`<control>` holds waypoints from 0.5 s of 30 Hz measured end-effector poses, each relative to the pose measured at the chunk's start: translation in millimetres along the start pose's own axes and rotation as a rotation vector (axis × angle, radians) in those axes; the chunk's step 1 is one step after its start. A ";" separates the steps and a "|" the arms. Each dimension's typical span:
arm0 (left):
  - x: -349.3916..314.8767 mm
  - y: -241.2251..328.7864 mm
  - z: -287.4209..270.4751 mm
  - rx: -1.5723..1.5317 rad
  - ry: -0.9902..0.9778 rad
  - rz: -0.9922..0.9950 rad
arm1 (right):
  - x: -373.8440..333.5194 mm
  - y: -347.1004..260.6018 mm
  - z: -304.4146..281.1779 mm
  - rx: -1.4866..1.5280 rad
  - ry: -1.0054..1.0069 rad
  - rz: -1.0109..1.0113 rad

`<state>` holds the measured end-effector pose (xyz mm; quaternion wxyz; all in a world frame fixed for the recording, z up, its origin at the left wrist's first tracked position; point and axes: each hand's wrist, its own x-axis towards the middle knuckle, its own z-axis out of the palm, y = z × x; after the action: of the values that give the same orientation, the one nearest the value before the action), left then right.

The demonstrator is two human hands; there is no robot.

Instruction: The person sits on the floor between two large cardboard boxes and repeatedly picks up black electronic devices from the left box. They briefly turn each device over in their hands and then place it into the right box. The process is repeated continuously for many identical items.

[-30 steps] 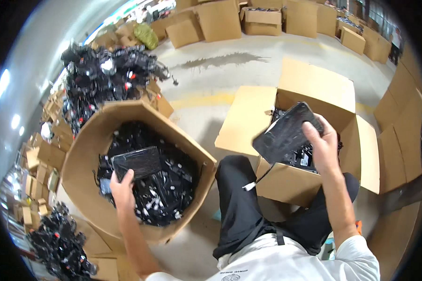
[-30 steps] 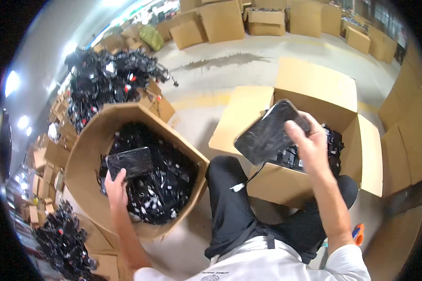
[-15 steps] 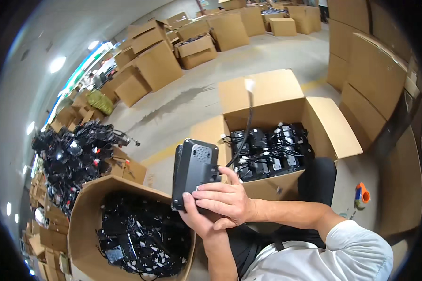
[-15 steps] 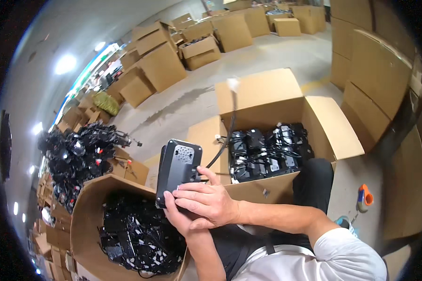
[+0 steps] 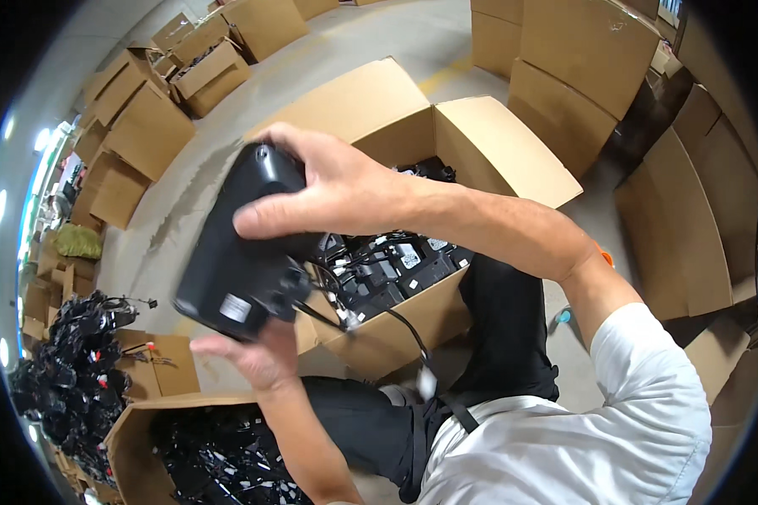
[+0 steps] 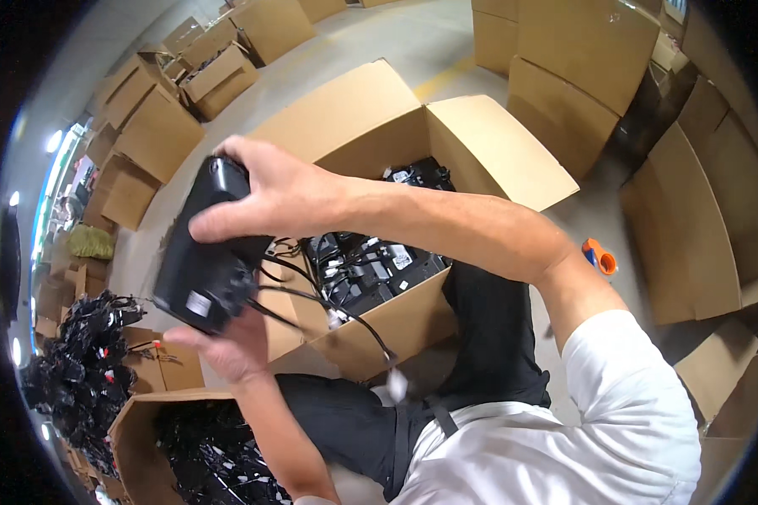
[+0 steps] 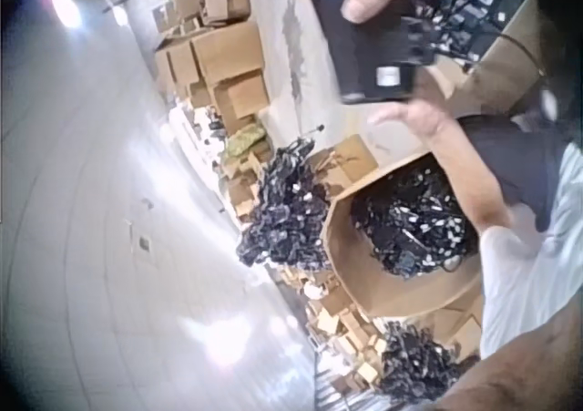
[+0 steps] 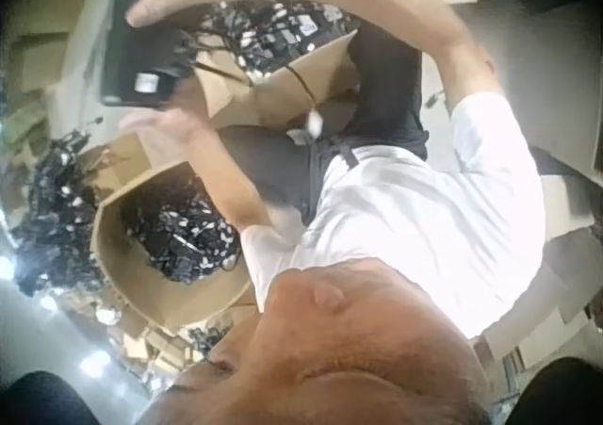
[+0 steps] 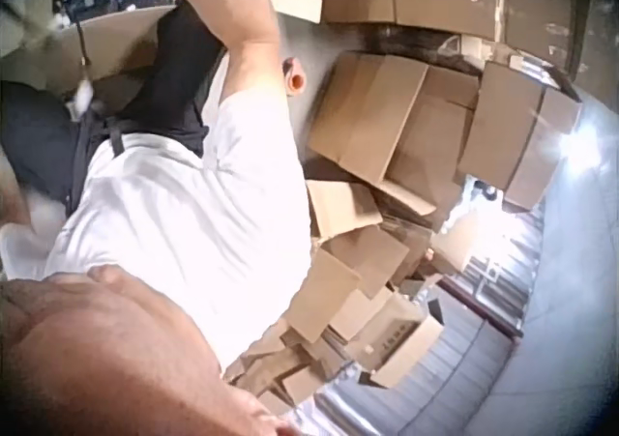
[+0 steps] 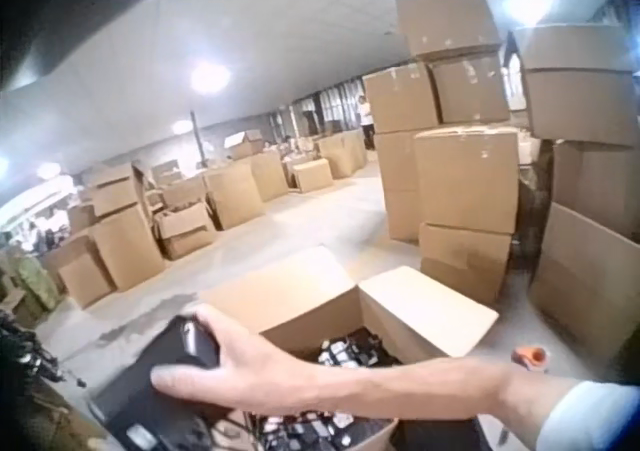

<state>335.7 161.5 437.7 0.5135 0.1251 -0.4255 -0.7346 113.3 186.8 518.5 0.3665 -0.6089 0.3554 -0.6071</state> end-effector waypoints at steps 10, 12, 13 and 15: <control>75.8 -9.1 -38.9 -0.206 0.162 -0.280 | -37.9 252.0 -168.9 0.475 0.316 0.694; 79.6 4.7 -49.5 -0.083 0.256 -0.083 | -58.0 301.6 -177.7 0.486 0.452 0.772; 77.2 4.9 -57.3 -0.025 0.307 0.002 | -67.3 325.1 -179.3 0.522 0.548 0.779; 68.6 -11.0 -64.7 0.097 0.266 -0.162 | -79.5 375.4 -191.3 0.350 0.714 0.901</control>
<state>338.5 71.6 407.5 0.4979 0.2797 -0.3771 -0.7292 -74.2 74.1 149.7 0.5405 -0.0875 0.5744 -0.6085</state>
